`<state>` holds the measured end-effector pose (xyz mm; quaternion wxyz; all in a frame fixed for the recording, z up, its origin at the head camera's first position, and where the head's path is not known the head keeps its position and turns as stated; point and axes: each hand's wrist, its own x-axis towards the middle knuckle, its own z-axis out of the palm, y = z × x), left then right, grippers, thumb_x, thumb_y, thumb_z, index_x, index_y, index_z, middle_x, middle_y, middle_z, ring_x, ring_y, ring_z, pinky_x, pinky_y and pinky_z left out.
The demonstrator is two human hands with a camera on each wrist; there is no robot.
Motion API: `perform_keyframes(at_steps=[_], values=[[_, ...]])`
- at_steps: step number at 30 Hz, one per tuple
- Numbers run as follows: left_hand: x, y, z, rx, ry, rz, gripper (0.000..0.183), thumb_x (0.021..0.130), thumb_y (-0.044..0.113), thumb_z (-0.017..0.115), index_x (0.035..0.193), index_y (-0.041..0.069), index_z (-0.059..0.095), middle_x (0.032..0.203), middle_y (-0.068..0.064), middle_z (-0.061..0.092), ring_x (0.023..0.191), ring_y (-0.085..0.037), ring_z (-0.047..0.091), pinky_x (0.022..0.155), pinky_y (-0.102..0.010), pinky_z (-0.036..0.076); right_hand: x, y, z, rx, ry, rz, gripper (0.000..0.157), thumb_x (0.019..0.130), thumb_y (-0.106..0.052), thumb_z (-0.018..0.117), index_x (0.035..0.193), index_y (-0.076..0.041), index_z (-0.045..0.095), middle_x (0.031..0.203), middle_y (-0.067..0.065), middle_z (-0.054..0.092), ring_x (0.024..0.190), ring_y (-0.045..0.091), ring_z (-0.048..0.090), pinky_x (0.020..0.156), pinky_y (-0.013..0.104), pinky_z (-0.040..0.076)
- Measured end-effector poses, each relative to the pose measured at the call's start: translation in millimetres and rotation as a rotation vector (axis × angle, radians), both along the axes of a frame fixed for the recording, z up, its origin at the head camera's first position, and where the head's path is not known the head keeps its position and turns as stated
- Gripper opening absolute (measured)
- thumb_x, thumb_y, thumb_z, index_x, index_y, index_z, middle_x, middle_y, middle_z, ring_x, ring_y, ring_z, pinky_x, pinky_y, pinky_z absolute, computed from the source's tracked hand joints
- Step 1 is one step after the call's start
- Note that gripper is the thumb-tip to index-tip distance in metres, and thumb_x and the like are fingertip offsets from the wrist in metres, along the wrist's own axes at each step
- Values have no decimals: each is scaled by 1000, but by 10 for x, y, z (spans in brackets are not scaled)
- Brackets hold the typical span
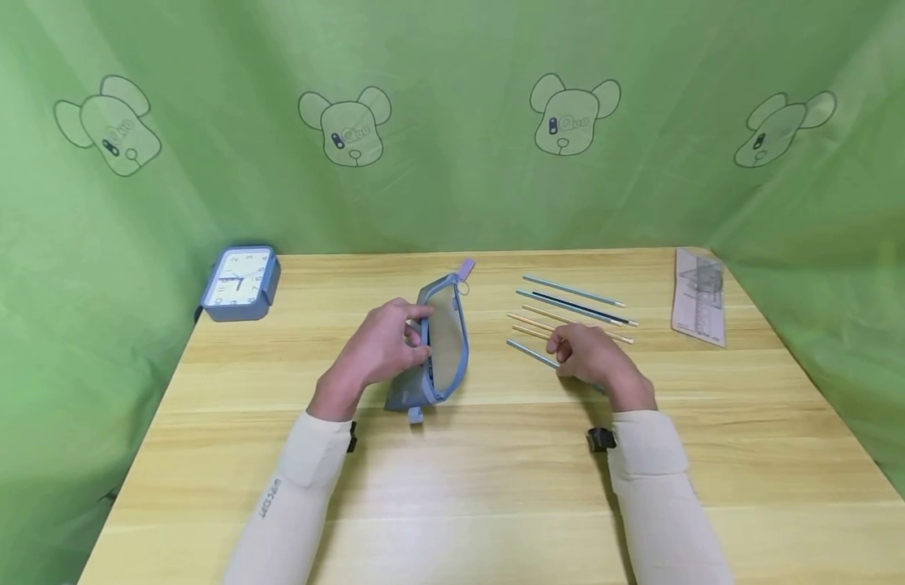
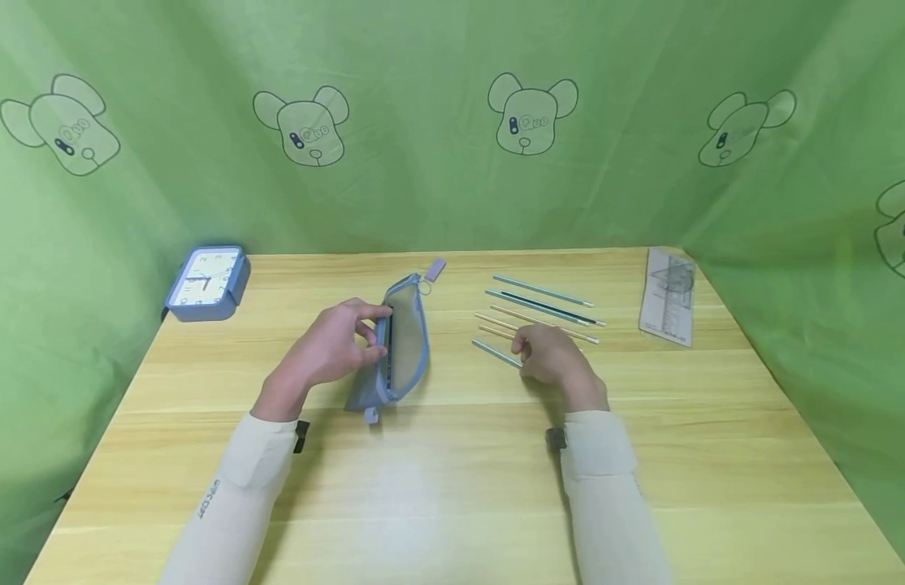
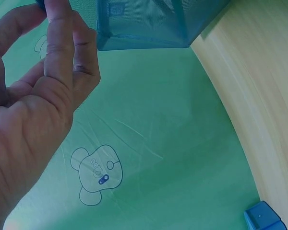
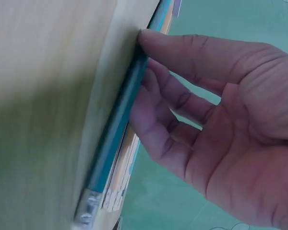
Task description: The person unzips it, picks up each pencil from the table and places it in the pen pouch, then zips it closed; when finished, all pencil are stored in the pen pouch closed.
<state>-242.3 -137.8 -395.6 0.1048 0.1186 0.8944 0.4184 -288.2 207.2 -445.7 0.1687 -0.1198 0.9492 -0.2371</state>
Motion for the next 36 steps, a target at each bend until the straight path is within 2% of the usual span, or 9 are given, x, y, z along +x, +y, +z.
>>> perform_keyframes(at_steps=[3,10,15,20,28,33,36], values=[[-2,1,-2,2,-4,2,64,91,1,79,152,3,59,145,-18,58,101,-19,71,80,-27,64,3,-62,-20,3,-17,28,27,84,11,72,105,-5,67,94,7,65,86,22,56,76,33,47],[-4,-3,-7,-4,3,3,64,91,2,79,152,3,60,143,-18,59,101,-20,71,81,-28,64,20,-234,-38,-46,-24,159,21,87,9,75,101,-4,67,88,5,62,84,18,55,76,31,48],[6,-12,-11,-6,12,-5,64,91,1,79,151,1,60,142,-19,60,101,-20,71,79,-27,63,34,-304,-55,-67,-9,173,20,88,7,75,103,-3,67,88,5,63,83,17,56,76,31,49],[7,-3,-9,2,17,-14,64,91,1,79,151,1,59,141,-18,60,100,-19,71,80,-27,63,38,-313,-63,-129,-10,128,18,91,7,73,106,-1,67,92,6,64,86,19,58,76,29,51],[9,24,4,-2,14,-24,65,91,1,79,152,0,58,140,-18,61,101,-20,70,80,-27,63,25,-305,-7,-344,7,31,24,91,8,71,114,1,67,102,13,66,95,23,60,79,21,55],[7,42,-13,-5,17,-31,65,91,1,79,152,0,58,141,-19,60,102,-21,71,79,-26,63,39,-322,103,-568,-70,-54,31,93,4,68,124,6,63,105,11,65,96,19,62,81,19,58],[7,53,-23,-9,19,-33,65,90,0,79,152,-1,58,141,-19,60,102,-20,71,79,-25,63,48,-348,164,-683,-152,-86,36,93,-1,72,127,4,61,103,4,67,93,14,66,83,22,60]])
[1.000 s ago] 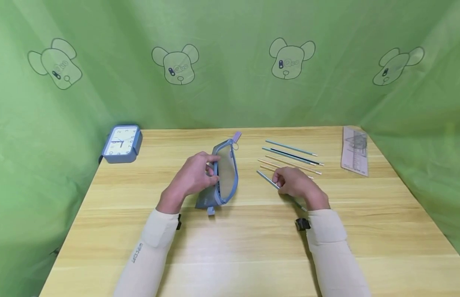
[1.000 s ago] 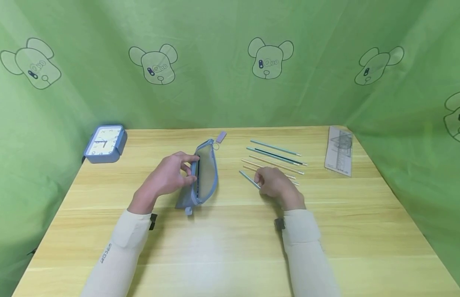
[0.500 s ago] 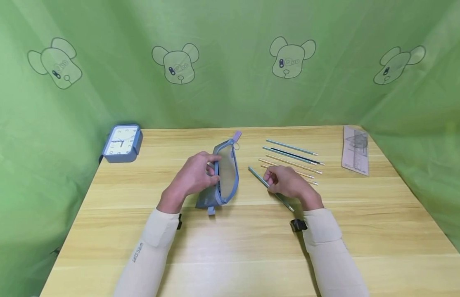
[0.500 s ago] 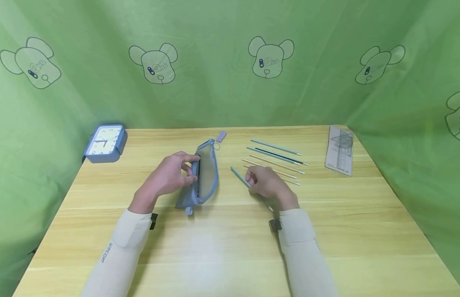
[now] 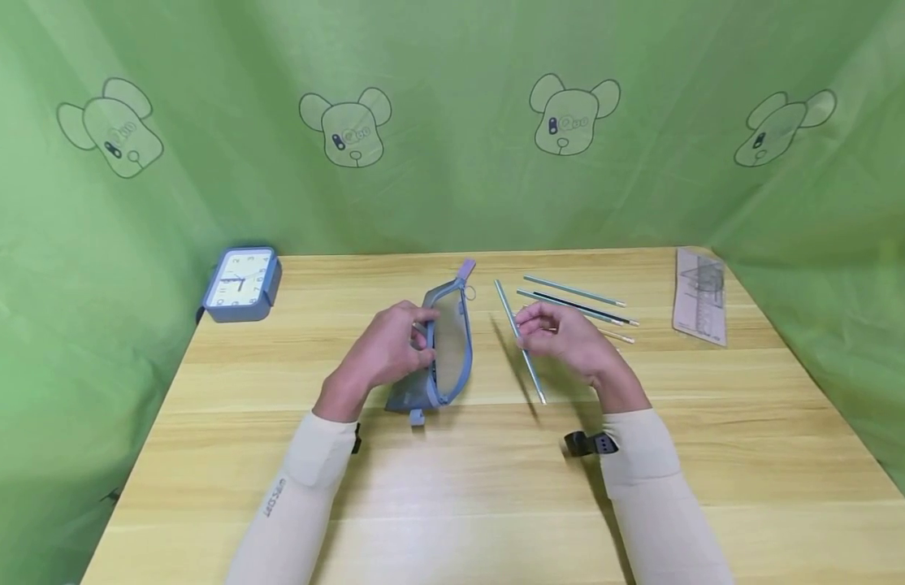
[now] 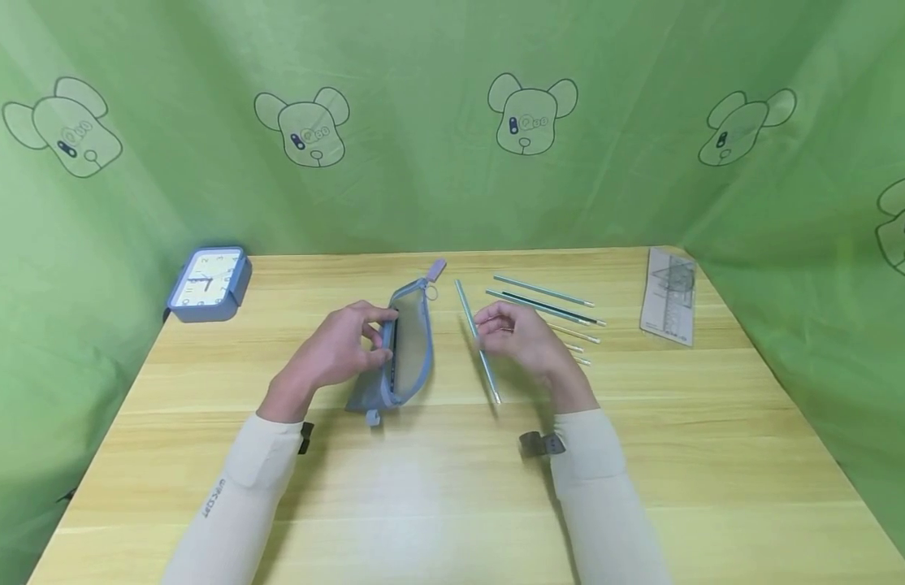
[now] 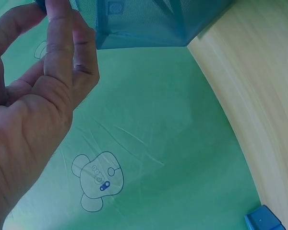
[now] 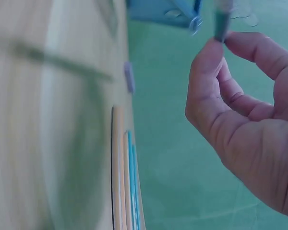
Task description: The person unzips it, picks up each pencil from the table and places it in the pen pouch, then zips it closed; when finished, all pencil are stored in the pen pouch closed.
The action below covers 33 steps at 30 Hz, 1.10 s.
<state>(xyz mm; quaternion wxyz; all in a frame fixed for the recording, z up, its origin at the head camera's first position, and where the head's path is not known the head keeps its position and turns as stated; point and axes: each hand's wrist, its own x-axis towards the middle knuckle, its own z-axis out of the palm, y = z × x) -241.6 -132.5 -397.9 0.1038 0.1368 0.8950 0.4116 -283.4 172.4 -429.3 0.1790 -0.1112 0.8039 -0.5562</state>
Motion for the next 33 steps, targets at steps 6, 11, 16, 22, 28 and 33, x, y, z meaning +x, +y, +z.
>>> perform_keyframes(at_steps=[6,11,16,22,28,33], values=[[-7,38,-24,-14,8,-10,66,90,-1,79,152,-1,58,138,-19,62,104,-21,71,79,-25,63,48,-170,49,-160,-171,58,29,93,1,71,120,-1,60,94,-3,71,86,10,68,82,25,62],[13,118,-23,-49,20,-19,66,89,-2,80,151,-1,59,131,-18,64,102,-21,70,78,-25,62,70,-367,-49,-190,-255,87,25,92,3,69,114,-5,61,95,0,72,85,12,69,81,23,62],[47,252,-55,-76,21,-64,66,88,-3,80,151,1,60,131,-16,64,97,-18,68,74,-22,60,85,-541,-184,-221,-277,30,20,94,6,68,111,-2,61,90,0,69,82,12,68,78,23,63],[74,382,-106,-65,19,-111,69,86,-6,80,152,1,59,132,-17,61,92,-14,66,71,-21,57,118,-712,-275,-239,-240,-124,12,96,7,67,101,-2,61,86,-2,65,76,9,65,73,19,62],[69,418,-138,-57,55,-114,65,88,-3,80,150,2,62,132,-18,62,91,-14,68,72,-20,57,157,-860,-328,-275,-175,-250,15,97,9,66,91,-4,62,81,-4,66,73,6,68,70,17,63],[49,357,-138,-30,51,-70,64,90,-2,80,150,0,60,137,-19,61,97,-16,70,72,-21,60,183,-902,-312,-278,-151,-280,11,99,6,70,94,-2,64,77,-3,65,72,8,69,72,19,64]])
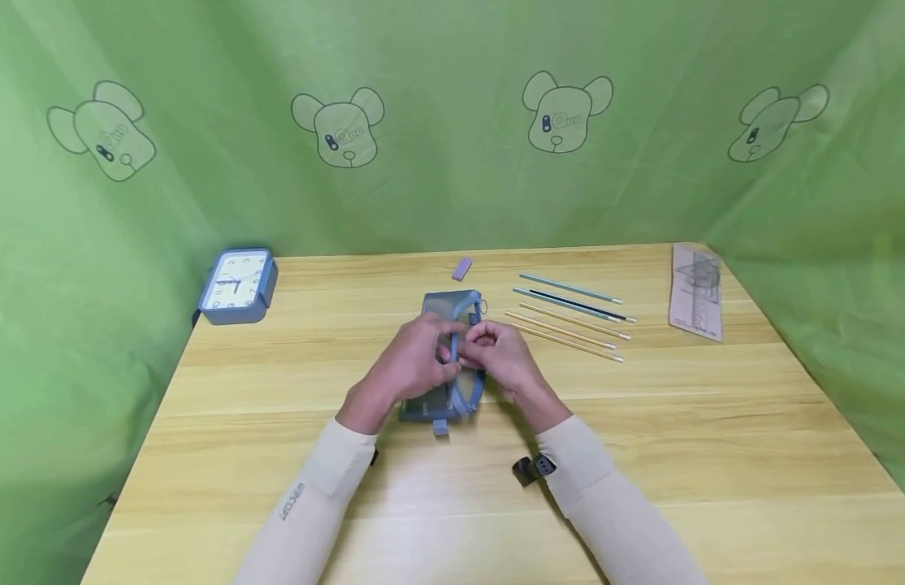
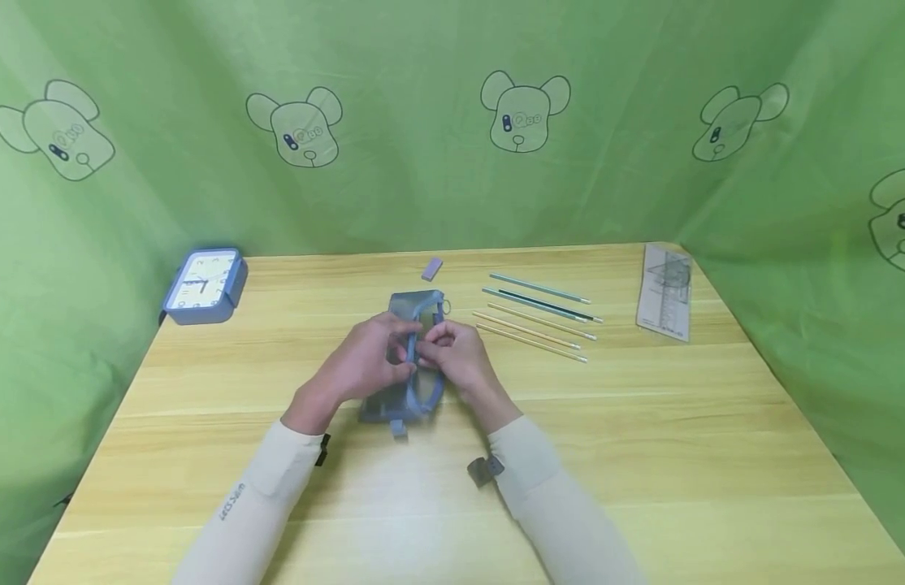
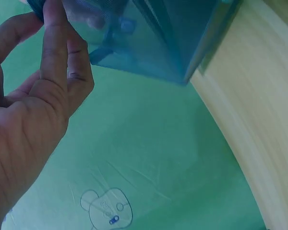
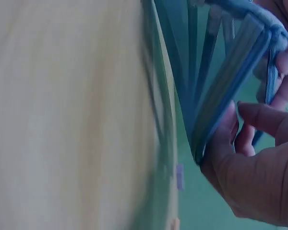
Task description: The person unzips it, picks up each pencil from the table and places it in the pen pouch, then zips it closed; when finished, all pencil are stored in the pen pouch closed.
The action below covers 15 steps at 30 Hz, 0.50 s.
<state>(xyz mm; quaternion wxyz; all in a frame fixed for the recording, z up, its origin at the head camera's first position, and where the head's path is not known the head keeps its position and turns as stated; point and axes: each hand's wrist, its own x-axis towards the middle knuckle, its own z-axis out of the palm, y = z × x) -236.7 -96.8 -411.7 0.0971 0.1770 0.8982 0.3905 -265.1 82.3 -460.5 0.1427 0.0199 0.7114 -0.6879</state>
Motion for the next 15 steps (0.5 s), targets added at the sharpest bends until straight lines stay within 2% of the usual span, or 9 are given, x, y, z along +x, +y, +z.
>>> perform_keyframes(at_steps=[3,5,11,13,15], values=[[-7,-63,20,6,7,21,63,89,-1,81,149,-1,61,142,-20,61,98,-17,72,72,-21,60,-12,53,53,36,36,21,7,100,2,70,98,0,64,80,-2,65,74,10,70,74,22,66],[-12,-102,36,5,9,28,64,89,0,82,149,-1,61,140,-19,61,98,-17,72,73,-22,61,-41,134,89,115,89,53,6,100,-1,71,100,2,65,84,0,67,76,11,70,77,24,66],[-20,-193,96,18,-22,49,65,89,0,81,151,1,60,137,-17,62,102,-18,71,78,-23,62,-154,572,169,558,263,153,14,101,-10,72,112,-1,70,105,11,71,96,22,67,88,30,59],[-20,-217,115,19,-31,55,65,89,0,81,151,2,60,138,-17,61,103,-18,71,80,-24,62,-180,747,187,669,288,185,18,102,-13,71,117,-2,70,110,13,71,104,27,67,93,36,58],[-22,-240,128,19,-36,57,66,89,-1,80,152,2,59,139,-16,61,103,-18,71,80,-24,62,-195,908,203,733,296,207,22,102,-13,71,120,-1,69,114,16,71,111,33,68,98,43,59]])
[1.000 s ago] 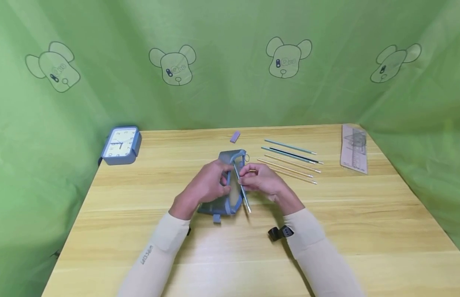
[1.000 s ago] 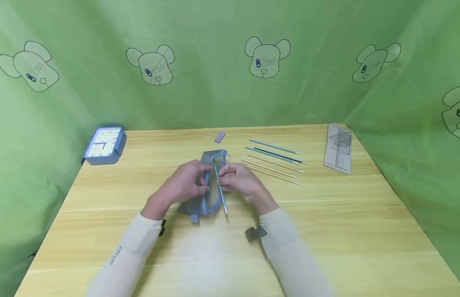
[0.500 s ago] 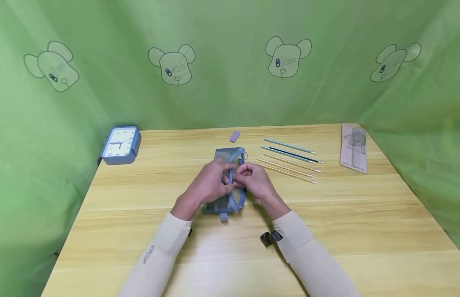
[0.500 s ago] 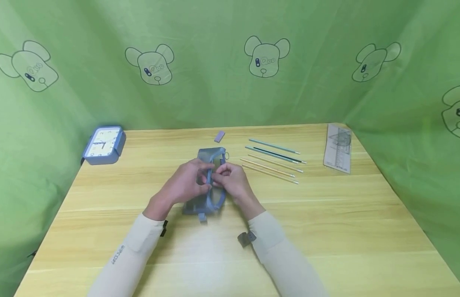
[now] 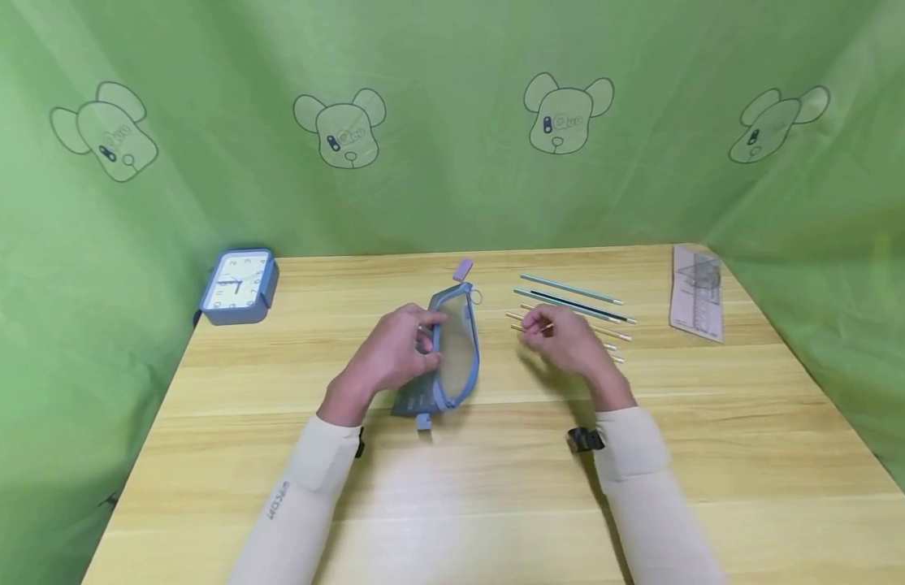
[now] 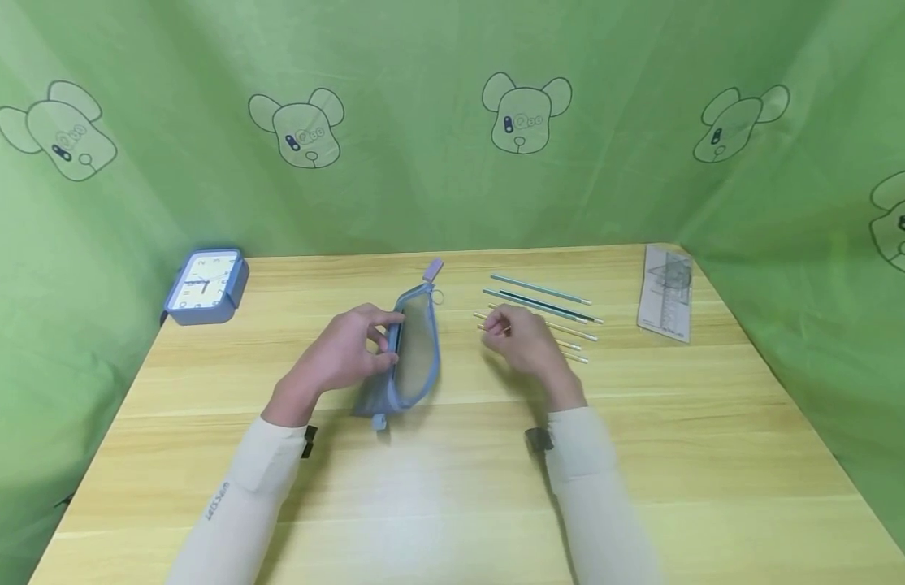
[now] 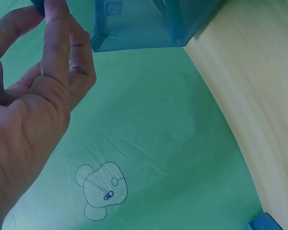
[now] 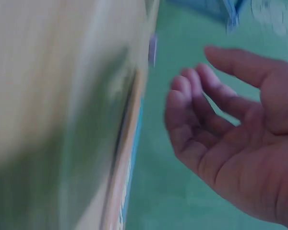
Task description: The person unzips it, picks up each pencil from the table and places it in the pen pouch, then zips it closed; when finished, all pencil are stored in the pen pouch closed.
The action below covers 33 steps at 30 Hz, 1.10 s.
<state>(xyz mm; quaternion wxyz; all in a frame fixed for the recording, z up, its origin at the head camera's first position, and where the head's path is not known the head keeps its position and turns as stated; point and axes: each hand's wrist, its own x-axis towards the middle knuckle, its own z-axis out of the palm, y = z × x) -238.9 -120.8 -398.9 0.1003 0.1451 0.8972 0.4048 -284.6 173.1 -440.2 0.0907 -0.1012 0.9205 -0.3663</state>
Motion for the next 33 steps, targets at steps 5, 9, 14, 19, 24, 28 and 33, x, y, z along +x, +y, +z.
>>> perform_keyframes(at_steps=[5,9,14,19,24,28,33], values=[[-3,-46,12,-3,3,-6,65,89,-2,79,152,0,59,140,-17,61,102,-19,71,80,-25,63,-26,326,5,175,21,-6,28,103,-12,70,127,1,67,127,23,71,122,42,66,109,58,54],[-4,-62,9,-7,2,-15,65,90,-1,79,151,0,59,139,-18,61,102,-20,71,80,-25,62,-57,493,-34,284,23,-42,35,101,-9,69,133,3,65,133,28,68,126,46,62,111,64,51],[-5,-64,2,-19,19,-26,64,89,-1,79,150,-1,60,137,-18,62,101,-19,72,80,-24,62,-91,564,-101,338,29,-34,25,94,-4,70,118,1,73,115,22,72,106,38,64,96,57,56],[-6,-58,2,-23,29,-34,64,89,0,79,150,-1,60,136,-18,62,100,-20,72,80,-25,62,-112,537,-136,346,18,-16,19,89,1,71,107,-3,74,103,15,71,96,31,62,87,49,55],[-7,-63,2,-27,27,-31,63,90,0,79,150,0,60,136,-17,62,100,-20,72,81,-25,61,-114,485,-148,341,-1,1,18,88,3,72,104,-4,72,98,12,67,92,29,59,83,43,52],[-4,-65,6,-26,17,-28,64,90,0,79,151,0,60,137,-17,61,101,-20,71,81,-26,62,-109,447,-149,332,27,28,15,89,4,72,102,-5,71,97,12,67,92,29,58,83,43,52],[2,-65,20,-24,12,-28,65,90,0,80,151,-1,59,137,-17,61,101,-19,71,81,-26,62,-99,396,-146,352,50,60,11,90,2,72,96,-7,73,92,9,69,88,26,59,82,41,52]])
